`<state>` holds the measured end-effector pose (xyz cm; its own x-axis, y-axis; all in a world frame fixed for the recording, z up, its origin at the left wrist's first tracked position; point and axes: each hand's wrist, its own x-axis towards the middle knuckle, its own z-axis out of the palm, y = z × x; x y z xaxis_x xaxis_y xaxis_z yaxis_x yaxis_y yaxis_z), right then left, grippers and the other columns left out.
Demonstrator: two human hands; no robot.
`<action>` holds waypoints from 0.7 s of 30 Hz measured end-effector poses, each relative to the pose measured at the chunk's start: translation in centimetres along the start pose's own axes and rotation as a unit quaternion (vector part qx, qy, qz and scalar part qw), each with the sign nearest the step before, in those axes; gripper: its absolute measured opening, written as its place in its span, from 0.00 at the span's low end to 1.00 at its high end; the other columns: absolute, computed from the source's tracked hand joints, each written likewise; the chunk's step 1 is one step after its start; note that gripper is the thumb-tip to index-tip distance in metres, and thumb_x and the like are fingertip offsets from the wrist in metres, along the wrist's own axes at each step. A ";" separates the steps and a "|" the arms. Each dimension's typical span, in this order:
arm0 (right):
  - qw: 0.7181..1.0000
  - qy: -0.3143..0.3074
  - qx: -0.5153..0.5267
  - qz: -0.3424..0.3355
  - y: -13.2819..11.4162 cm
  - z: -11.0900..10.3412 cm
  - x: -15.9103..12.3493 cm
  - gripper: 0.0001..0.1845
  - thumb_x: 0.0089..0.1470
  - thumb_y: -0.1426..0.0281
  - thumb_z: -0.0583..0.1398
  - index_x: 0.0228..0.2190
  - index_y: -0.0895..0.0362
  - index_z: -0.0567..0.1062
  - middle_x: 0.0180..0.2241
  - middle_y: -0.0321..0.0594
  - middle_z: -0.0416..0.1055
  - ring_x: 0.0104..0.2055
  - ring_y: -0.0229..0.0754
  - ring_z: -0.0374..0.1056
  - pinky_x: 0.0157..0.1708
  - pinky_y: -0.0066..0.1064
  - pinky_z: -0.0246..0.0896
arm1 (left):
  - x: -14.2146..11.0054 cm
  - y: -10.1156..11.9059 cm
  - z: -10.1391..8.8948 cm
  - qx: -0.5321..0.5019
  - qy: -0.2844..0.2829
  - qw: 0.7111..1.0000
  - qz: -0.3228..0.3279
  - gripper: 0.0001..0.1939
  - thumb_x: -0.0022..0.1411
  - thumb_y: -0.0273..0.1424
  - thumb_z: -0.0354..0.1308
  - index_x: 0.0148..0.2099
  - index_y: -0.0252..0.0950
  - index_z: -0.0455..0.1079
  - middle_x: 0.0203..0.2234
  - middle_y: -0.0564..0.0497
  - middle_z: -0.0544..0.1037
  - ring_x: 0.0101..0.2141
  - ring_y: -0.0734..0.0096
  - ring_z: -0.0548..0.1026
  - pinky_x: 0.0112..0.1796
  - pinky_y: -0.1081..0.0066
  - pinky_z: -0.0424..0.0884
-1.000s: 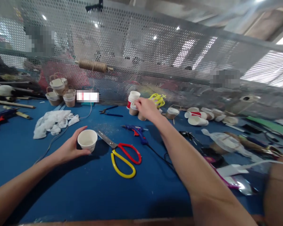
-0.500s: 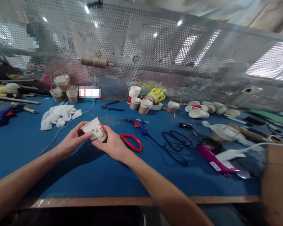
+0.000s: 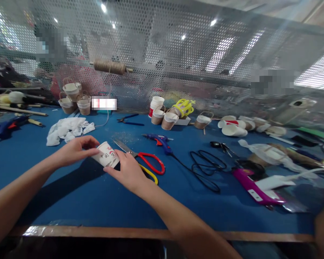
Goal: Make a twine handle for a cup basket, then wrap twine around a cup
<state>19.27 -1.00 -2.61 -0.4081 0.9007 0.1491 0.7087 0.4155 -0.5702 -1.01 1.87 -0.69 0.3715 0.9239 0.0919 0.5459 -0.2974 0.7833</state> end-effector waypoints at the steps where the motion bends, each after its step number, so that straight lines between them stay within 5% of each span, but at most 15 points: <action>1: 1.000 -0.002 -0.008 0.019 -0.1 0.1 0.0 0.31 0.47 0.58 0.59 0.50 0.61 0.63 0.44 0.50 0.67 0.46 0.49 0.62 0.45 0.42 0.58 | 0.2 -0.6 -0.9 0.057 0.054 0.997 -0.016 0.16 0.51 0.41 0.54 0.36 0.34 0.66 0.26 0.49 0.73 0.27 0.68 0.68 0.29 0.70 0.62; 4: 0.998 -0.012 -0.028 0.048 -0.2 0.4 0.2 0.31 0.46 0.56 0.59 0.49 0.61 0.63 0.42 0.51 0.66 0.46 0.50 0.62 0.43 0.42 0.58 | 0.6 -2.4 -3.3 0.214 0.142 0.964 -0.074 0.17 0.48 0.44 0.56 0.32 0.34 0.68 0.24 0.47 0.73 0.26 0.64 0.68 0.28 0.68 0.60; 7: 0.999 -0.011 -0.036 0.038 -0.1 0.4 0.6 0.33 0.46 0.55 0.59 0.49 0.62 0.63 0.44 0.52 0.66 0.47 0.51 0.61 0.45 0.43 0.57 | 0.8 -3.1 -3.9 0.211 0.132 0.965 -0.082 0.13 0.46 0.41 0.57 0.25 0.35 0.67 0.21 0.47 0.72 0.26 0.62 0.68 0.27 0.68 0.59; 11: 0.997 0.042 -0.048 0.046 0.8 -1.0 1.0 0.31 0.51 0.57 0.55 0.52 0.64 0.60 0.45 0.51 0.67 0.46 0.45 0.64 0.44 0.36 0.60 | 0.8 -1.8 -1.5 0.124 0.068 0.989 -0.043 0.20 0.58 0.43 0.41 0.34 0.35 0.69 0.27 0.49 0.76 0.28 0.69 0.71 0.28 0.71 0.63; 14: 0.976 0.041 -0.194 0.088 1.6 -3.1 0.9 0.23 0.55 0.63 0.52 0.49 0.65 0.63 0.44 0.51 0.68 0.46 0.45 0.64 0.45 0.35 0.58 | 0.6 -0.8 0.6 -0.030 -0.030 0.998 -0.039 0.18 0.50 0.42 0.55 0.37 0.33 0.67 0.30 0.48 0.76 0.29 0.69 0.71 0.29 0.72 0.64; 18: 0.962 -0.010 -0.244 0.123 2.8 -5.7 0.9 0.21 0.50 0.68 0.58 0.45 0.63 0.68 0.42 0.50 0.70 0.45 0.47 0.66 0.44 0.34 0.59 | 0.4 -0.4 1.4 -0.150 -0.063 0.985 -0.056 0.11 0.49 0.37 0.56 0.30 0.34 0.65 0.25 0.51 0.74 0.27 0.72 0.69 0.29 0.72 0.64; 21: 0.944 0.012 -0.275 0.180 4.3 -7.3 1.7 0.19 0.55 0.66 0.52 0.46 0.63 0.67 0.44 0.51 0.69 0.45 0.46 0.66 0.43 0.34 0.59 | 0.3 -0.3 0.9 -0.185 -0.059 0.980 -0.053 0.08 0.48 0.34 0.58 0.28 0.34 0.65 0.23 0.53 0.74 0.26 0.73 0.69 0.30 0.72 0.64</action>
<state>25.86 3.27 1.11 -0.0761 0.9960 0.0477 0.9934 0.0799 -0.0828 -0.38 2.01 -1.51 0.4233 0.9043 -0.0560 0.2845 -0.0740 0.9558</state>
